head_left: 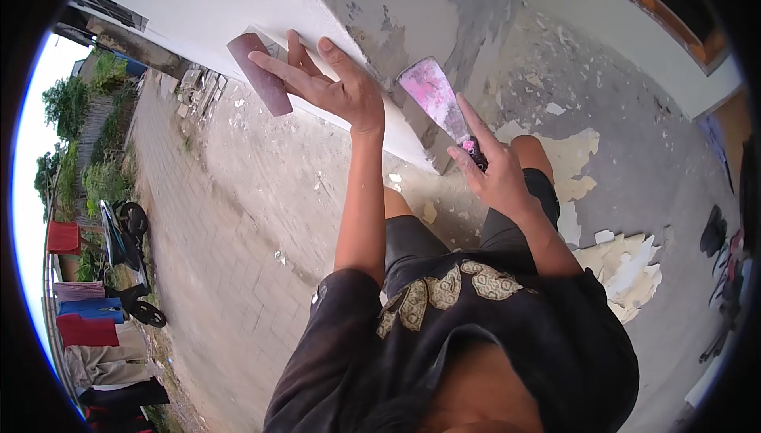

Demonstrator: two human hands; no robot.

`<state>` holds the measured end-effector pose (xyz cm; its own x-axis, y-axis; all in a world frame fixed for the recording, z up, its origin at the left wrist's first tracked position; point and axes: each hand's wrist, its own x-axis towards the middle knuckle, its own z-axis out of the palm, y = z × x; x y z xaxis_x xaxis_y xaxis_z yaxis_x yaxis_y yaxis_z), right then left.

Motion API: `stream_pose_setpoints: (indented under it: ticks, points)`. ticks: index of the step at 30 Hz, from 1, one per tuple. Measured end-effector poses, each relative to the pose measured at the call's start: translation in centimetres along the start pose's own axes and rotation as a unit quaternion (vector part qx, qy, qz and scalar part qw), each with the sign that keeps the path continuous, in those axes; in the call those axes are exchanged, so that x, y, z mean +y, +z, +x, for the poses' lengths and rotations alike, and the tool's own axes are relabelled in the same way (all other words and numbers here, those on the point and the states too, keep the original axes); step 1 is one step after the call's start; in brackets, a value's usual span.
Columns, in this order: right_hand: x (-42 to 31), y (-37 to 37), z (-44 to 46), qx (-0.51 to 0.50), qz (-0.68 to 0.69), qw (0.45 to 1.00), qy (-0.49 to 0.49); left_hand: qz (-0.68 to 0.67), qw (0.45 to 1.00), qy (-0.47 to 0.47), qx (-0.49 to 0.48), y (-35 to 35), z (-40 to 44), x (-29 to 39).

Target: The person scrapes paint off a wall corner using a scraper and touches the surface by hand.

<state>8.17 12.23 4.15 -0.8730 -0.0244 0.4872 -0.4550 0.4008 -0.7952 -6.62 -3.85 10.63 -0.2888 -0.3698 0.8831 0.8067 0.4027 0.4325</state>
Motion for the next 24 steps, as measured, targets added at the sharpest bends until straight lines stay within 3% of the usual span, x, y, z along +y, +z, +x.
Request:
stream_pose_setpoints:
  ticks: [5, 8, 9, 17, 20, 24]
  points:
    - [-0.1, -2.1, 1.9, 0.022, -0.071, 0.990, -0.116, 0.001, 0.995, -0.070, -0.078, -2.6, -1.3, 2.2]
    - [-0.1, -3.0, 3.0, -0.027, -0.109, 0.988, -0.110, -0.019, 0.988, -0.118, -0.099, -4.2, -2.8, 1.7]
    - [0.4, -2.5, 3.3, -0.005, -0.113, 0.981, -0.155, -0.027, 0.982, -0.143, -0.117, -5.1, -3.5, 1.3]
    - [-0.9, 0.0, 3.2, -0.003, -0.131, 0.988, -0.079, -0.079, 0.939, -0.283, -0.177, -7.3, -8.5, 1.7]
    - [0.1, 1.5, 3.2, 0.009, -0.102, 0.992, -0.076, -0.105, 0.929, -0.289, -0.206, -7.5, -10.3, 2.1]
    - [0.5, 3.5, 2.8, 0.046, -0.080, 0.992, -0.090, -0.137, 0.926, -0.319, -0.146, -7.0, -10.2, 2.6]
